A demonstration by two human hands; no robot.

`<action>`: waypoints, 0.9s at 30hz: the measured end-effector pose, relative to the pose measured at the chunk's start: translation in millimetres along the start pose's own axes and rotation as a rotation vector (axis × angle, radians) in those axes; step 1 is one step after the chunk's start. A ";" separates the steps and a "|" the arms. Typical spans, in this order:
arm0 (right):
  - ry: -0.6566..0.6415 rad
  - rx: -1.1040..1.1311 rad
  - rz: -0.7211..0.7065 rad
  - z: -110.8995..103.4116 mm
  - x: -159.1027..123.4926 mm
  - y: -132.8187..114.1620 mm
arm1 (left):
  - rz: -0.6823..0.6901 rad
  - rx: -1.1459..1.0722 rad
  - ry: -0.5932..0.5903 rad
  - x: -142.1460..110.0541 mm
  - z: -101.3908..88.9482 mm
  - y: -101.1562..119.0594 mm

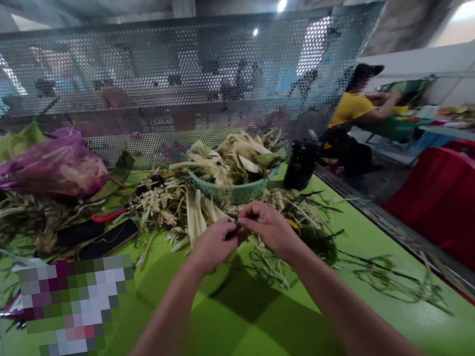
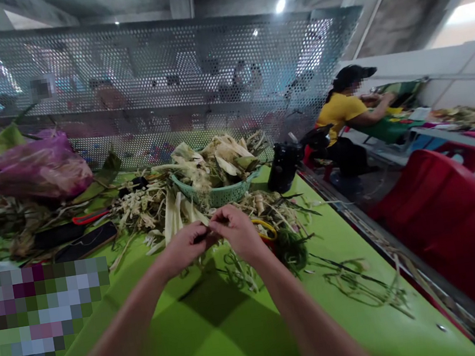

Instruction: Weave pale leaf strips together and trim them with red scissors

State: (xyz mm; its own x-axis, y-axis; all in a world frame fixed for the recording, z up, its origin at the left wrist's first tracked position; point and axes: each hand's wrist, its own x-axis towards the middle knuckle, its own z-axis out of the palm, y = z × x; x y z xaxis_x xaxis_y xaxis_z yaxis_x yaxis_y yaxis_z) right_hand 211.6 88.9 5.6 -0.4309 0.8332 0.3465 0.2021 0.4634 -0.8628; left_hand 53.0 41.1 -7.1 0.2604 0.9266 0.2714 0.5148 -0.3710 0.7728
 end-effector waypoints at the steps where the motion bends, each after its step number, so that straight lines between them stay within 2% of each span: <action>1: 0.020 0.017 0.018 1.5 0.0 1.1 | 0.010 0.002 -0.006 -0.2 0.3 0.2; 4: 0.072 0.053 0.056 5.4 -0.5 1.6 | 0.047 -0.024 -0.011 -1.0 1.6 1.9; 6: 0.093 0.086 0.078 6.0 -0.9 -0.4 | 0.024 -0.103 0.007 -1.2 2.7 3.4; 8: 0.115 0.141 0.083 4.2 -0.7 -4.1 | -0.050 -0.264 0.061 -1.2 3.6 4.5; 12: 0.229 0.172 0.008 -1.2 -0.5 -13.1 | -0.225 -0.758 0.255 -0.4 2.7 4.9; 14: 0.225 0.117 0.015 -0.5 -1.8 -16.2 | -0.283 -0.975 0.338 -0.1 0.5 4.9; 16: 0.148 0.048 0.007 3.3 -4.1 -17.7 | -0.306 -1.123 0.396 -0.1 -1.9 4.9; 19: 0.115 -0.120 -0.133 10.5 -7.5 -17.9 | -0.333 -1.223 0.443 -0.4 -3.8 4.6; 23: 0.170 -0.341 -0.300 15.7 -9.3 -18.4 | -0.364 -1.289 0.444 -0.4 -2.1 4.0; 27: 0.219 -0.535 -0.355 19.0 -10.3 -22.2 | -0.372 -1.322 0.400 0.3 1.9 6.0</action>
State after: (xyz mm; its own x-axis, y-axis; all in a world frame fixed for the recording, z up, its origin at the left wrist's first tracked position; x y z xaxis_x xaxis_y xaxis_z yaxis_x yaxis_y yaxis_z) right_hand 194.8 64.3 14.2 -0.3751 0.6188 0.6903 0.5129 0.7588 -0.4015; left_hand 57.8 39.0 -3.5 -0.0765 0.9927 -0.0933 -0.6830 0.0160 0.7302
